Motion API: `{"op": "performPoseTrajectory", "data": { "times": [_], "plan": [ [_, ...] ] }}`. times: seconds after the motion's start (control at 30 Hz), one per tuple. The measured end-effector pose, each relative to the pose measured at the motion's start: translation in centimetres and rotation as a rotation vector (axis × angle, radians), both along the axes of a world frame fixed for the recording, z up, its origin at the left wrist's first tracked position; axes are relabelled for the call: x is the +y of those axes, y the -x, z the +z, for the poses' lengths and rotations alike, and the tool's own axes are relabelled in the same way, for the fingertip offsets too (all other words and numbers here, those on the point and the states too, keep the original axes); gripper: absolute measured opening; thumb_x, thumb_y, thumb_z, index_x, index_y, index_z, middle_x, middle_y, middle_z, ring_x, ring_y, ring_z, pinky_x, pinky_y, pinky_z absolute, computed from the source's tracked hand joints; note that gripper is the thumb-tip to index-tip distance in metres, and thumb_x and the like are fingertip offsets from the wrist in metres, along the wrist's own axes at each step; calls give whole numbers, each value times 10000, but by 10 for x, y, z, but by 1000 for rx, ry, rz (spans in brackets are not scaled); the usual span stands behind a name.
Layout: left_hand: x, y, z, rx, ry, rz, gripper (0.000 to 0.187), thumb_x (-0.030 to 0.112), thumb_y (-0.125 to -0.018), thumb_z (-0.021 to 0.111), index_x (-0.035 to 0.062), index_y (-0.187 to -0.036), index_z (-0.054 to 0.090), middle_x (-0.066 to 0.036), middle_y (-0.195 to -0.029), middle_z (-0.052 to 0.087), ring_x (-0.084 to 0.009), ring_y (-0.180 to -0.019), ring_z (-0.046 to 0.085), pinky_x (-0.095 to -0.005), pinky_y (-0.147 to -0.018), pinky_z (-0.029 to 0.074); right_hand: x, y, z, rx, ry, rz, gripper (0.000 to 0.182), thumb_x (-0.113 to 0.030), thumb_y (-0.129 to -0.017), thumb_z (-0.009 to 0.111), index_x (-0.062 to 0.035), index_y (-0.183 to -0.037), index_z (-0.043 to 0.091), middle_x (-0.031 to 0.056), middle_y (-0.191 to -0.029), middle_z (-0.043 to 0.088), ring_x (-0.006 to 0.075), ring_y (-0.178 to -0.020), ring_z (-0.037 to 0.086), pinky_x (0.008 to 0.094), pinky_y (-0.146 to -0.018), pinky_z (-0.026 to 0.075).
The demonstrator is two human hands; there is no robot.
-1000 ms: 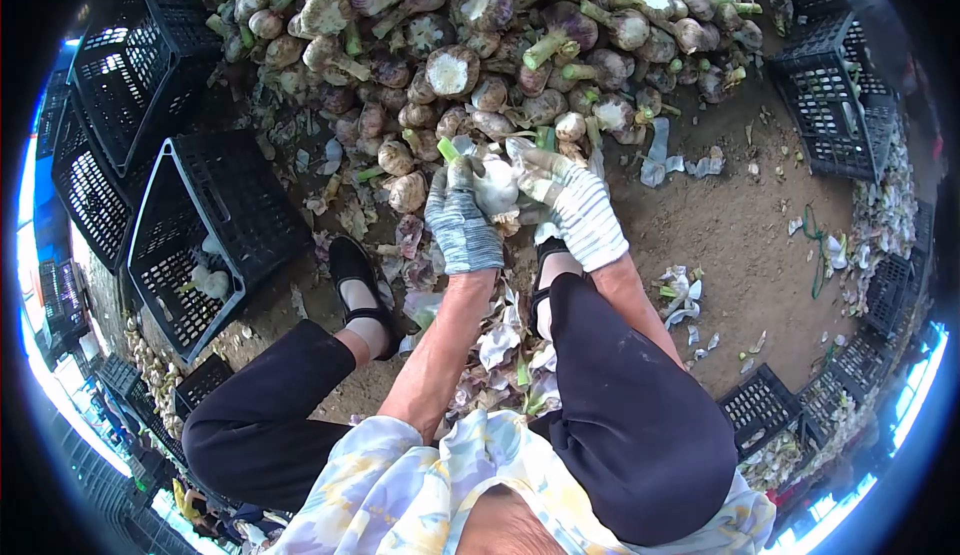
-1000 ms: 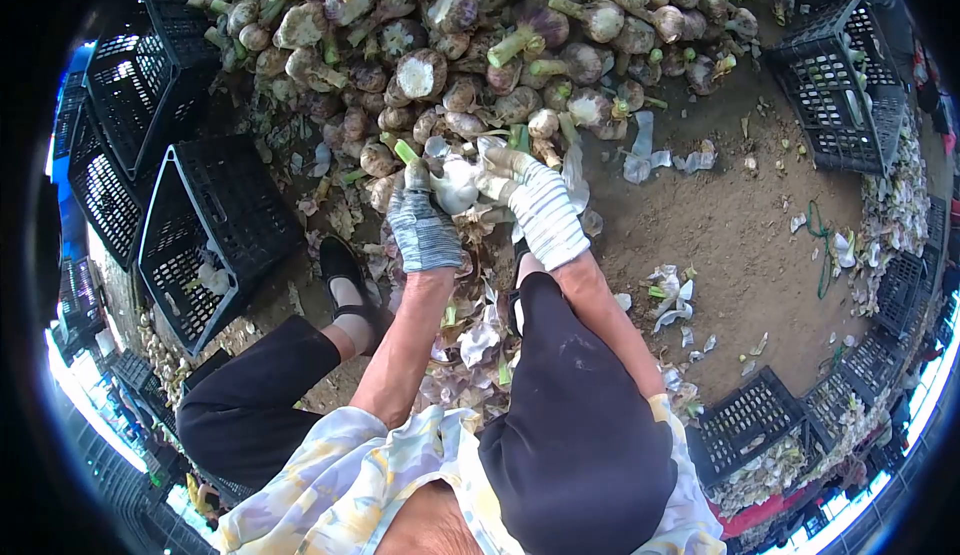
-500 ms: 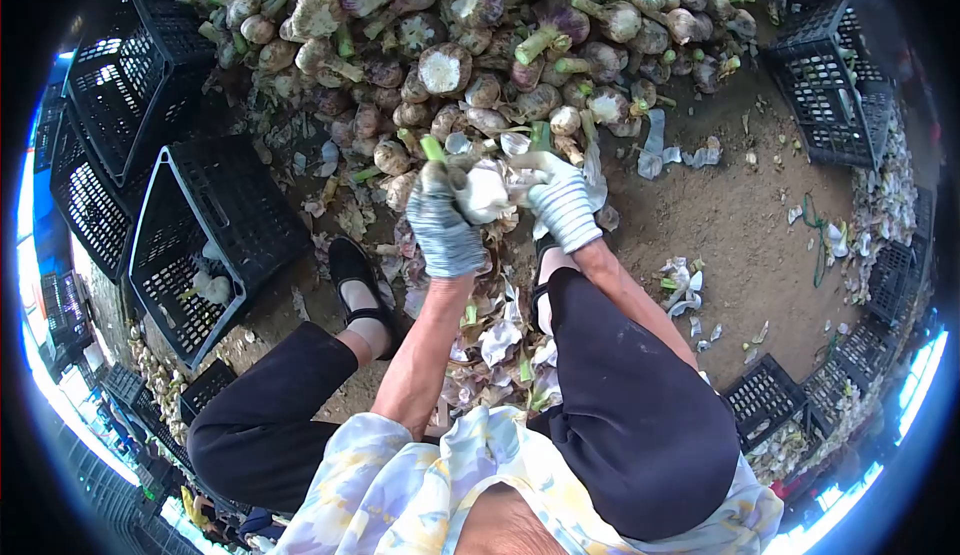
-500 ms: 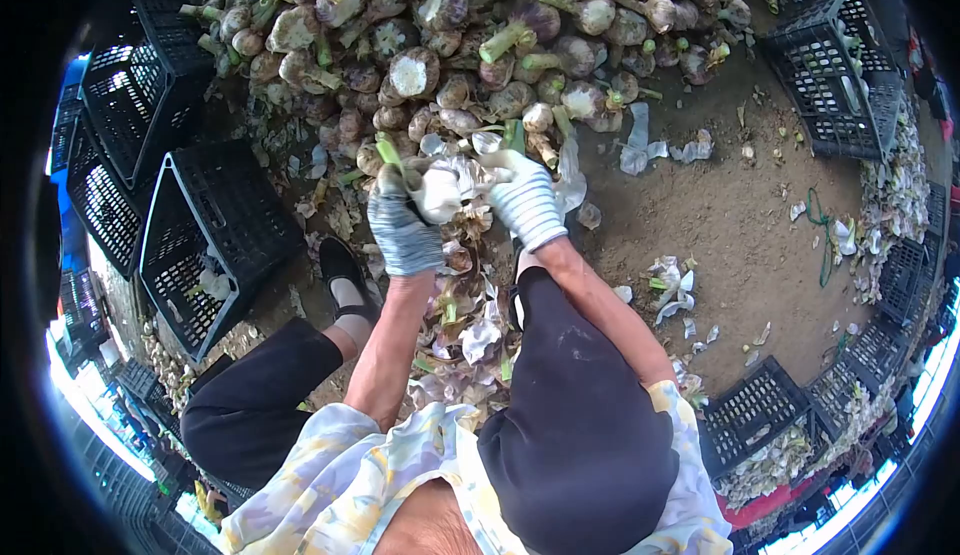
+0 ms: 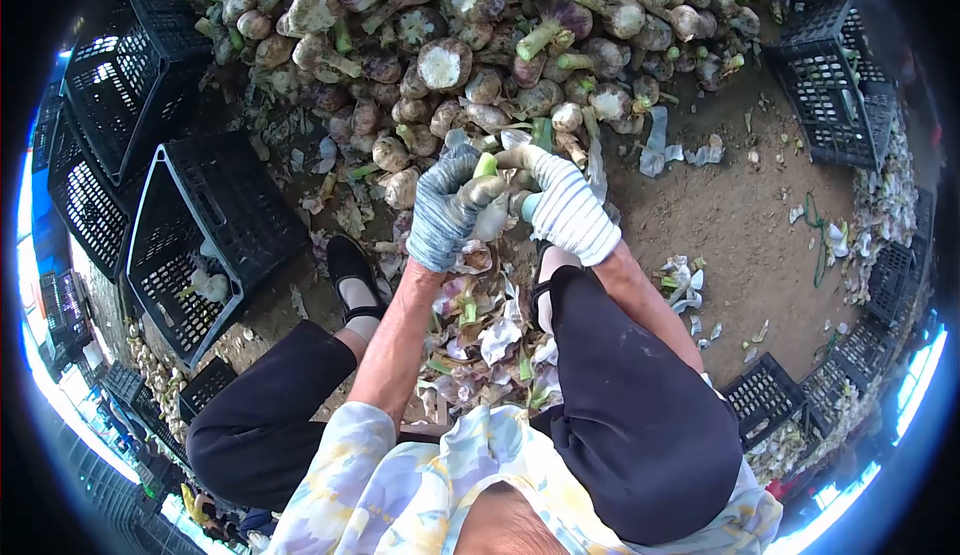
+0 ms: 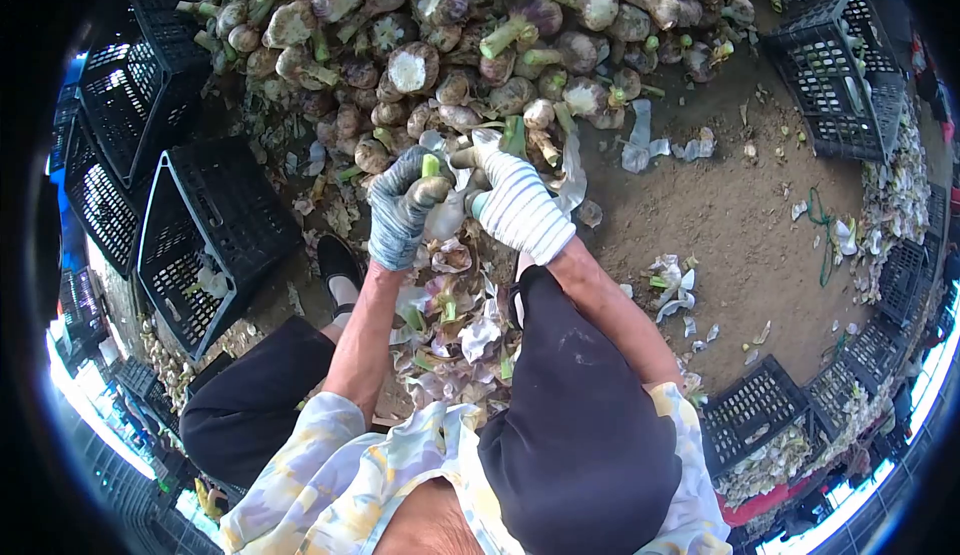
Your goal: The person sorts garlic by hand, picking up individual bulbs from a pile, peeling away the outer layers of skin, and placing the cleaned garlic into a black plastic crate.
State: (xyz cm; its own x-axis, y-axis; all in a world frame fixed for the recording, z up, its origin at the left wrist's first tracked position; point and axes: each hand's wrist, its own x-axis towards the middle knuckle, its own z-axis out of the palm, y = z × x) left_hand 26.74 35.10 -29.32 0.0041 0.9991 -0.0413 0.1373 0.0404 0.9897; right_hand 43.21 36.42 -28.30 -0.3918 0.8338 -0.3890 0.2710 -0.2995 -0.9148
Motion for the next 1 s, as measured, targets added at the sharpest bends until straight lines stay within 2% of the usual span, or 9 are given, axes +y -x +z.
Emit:
{"op": "performPoseTrajectory", "data": {
  "times": [0.07,0.13,0.23,0.4,0.47,0.67,0.73,0.83,1.0],
  "plan": [
    [5,9,0,-427,167,-45,376,405,-839,572,40,-752,597,-53,-709,590,-139,-679,560,-282,-654,461,-6,3,-9,122,212,-34,400,36,-720,514,-6,-1117,528,61,-914,605,129,-786,548,258,-682,460],
    [24,11,-19,-1304,189,-2,494,491,-851,501,97,-557,446,-84,-603,517,-248,-717,553,-354,-698,466,-33,16,-67,-404,-138,166,398,66,-707,499,1,-1097,536,32,-893,607,113,-763,542,268,-646,461],
    [31,24,-16,-1343,266,60,550,543,-843,468,94,-526,435,-72,-575,474,-254,-699,526,-379,-709,457,-53,7,-78,-158,-141,101,405,-42,-710,499,-17,-1112,545,190,-879,626,352,-818,597,378,-757,475],
    [17,20,-25,-1441,671,171,328,386,-850,571,60,-811,579,-35,-615,534,-166,-633,535,-313,-578,490,11,6,41,-222,-787,87,414,-1,-702,526,-71,-1110,549,164,-999,580,325,-970,533,409,-827,428],
    [16,12,-11,-891,782,163,301,331,-864,572,41,-941,587,-48,-707,602,-148,-667,579,-283,-577,504,16,13,51,-345,-821,411,225,-125,-733,560,-96,-954,593,118,-817,601,315,-783,570,412,-712,436],
    [11,33,-31,-539,827,-21,280,312,-888,522,51,-900,623,-60,-760,641,-213,-652,609,-340,-600,500,-9,24,55,-302,-827,517,155,-166,-757,536,-110,-886,600,106,-747,602,303,-696,578,403,-647,450],
    [12,49,-85,-1661,786,-169,401,417,-900,446,66,-782,602,-62,-679,611,-237,-585,575,-372,-536,468,-44,26,22,300,-632,577,184,-169,-714,574,-107,-886,590,114,-757,599,309,-702,573,398,-650,455],
    [26,64,-135,-1601,388,-168,515,538,-881,379,69,-790,572,-89,-699,557,-256,-627,507,-379,-554,426,-61,22,7,59,-227,1190,311,-145,-728,556,-48,-1023,576,144,-823,592,319,-759,581,402,-675,465],
    [28,45,-45,-1658,516,104,482,504,-880,411,61,-870,600,-108,-804,597,-271,-764,537,-426,-662,463,-19,23,22,-224,-485,659,165,-163,-722,598,-41,-834,606,145,-774,563,332,-726,562,410,-645,451]
  ]
}}
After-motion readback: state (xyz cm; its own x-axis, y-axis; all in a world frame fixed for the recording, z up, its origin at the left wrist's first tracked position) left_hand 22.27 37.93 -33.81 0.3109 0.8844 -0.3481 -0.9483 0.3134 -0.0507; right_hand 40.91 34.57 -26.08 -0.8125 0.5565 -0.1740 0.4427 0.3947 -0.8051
